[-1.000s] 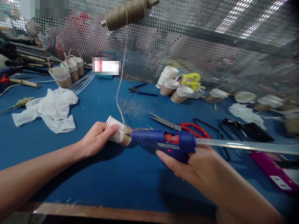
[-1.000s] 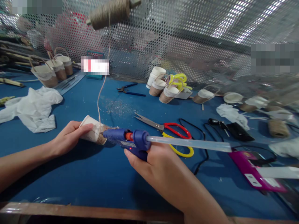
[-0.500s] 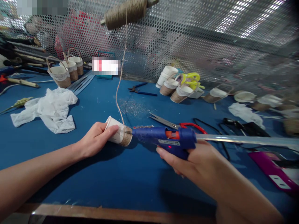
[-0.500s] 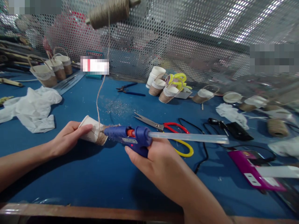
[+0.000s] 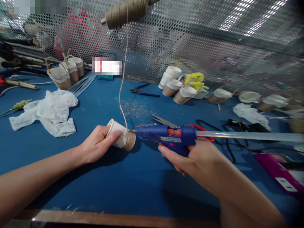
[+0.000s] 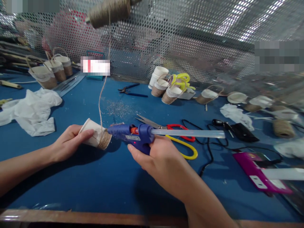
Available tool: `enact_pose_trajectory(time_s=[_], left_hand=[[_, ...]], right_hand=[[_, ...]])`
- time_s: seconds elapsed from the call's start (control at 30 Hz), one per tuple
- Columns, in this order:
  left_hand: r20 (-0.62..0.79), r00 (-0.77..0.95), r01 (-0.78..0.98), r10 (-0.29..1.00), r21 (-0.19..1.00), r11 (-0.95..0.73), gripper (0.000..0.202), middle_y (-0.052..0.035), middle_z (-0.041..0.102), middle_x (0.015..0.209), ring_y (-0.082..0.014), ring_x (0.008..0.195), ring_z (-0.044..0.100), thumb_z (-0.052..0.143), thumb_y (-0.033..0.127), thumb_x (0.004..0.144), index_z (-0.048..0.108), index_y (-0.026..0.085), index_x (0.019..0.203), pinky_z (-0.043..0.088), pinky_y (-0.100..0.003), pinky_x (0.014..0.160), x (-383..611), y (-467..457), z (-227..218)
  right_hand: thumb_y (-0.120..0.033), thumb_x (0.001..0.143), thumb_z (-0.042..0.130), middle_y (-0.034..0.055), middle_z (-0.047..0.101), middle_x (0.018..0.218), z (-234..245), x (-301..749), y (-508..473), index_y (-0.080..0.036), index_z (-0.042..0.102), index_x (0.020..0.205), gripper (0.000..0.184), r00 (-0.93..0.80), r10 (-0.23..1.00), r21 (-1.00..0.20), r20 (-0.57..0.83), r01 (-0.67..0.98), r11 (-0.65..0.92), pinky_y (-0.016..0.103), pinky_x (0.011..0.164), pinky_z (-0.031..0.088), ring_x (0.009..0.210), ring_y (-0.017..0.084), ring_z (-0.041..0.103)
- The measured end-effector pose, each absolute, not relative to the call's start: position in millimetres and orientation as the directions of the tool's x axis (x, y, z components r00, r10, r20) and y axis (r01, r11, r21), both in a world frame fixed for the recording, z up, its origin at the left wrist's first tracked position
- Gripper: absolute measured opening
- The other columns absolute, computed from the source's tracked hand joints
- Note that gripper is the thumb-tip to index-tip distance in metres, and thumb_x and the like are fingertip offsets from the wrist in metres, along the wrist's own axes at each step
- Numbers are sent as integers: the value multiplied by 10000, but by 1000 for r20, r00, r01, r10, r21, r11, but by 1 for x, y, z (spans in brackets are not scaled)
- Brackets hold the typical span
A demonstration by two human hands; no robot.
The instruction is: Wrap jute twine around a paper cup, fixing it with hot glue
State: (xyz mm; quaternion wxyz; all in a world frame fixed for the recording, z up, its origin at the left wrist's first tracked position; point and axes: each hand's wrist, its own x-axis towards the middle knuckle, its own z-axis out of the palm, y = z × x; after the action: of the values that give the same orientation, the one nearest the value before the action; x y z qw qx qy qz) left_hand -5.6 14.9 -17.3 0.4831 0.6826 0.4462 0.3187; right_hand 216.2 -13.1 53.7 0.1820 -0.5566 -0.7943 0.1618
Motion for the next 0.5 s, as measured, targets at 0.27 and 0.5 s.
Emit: enact_pose_trajectory(time_s=[0.27, 0.5], left_hand=[[6, 410, 271, 912, 954, -128, 398, -38, 583, 699, -142, 649, 503, 363, 392, 843, 600, 97, 723, 426, -234, 626, -8, 15, -18], [-44, 367, 281, 929, 958, -66, 419, -33, 600, 672, -143, 617, 517, 382, 429, 826, 614, 98, 716, 431, -235, 609, -7, 15, -19]], right_hand=[[-356, 771, 509, -48, 442, 335, 49, 222, -16, -213, 393, 398, 416, -259, 965, -557, -51, 809, 188, 187, 345, 389, 314, 81, 439], [-355, 759, 528, -51, 441, 339, 52, 220, -16, -217, 381, 414, 399, -209, 974, -573, -88, 811, 122, 183, 354, 401, 315, 80, 433]])
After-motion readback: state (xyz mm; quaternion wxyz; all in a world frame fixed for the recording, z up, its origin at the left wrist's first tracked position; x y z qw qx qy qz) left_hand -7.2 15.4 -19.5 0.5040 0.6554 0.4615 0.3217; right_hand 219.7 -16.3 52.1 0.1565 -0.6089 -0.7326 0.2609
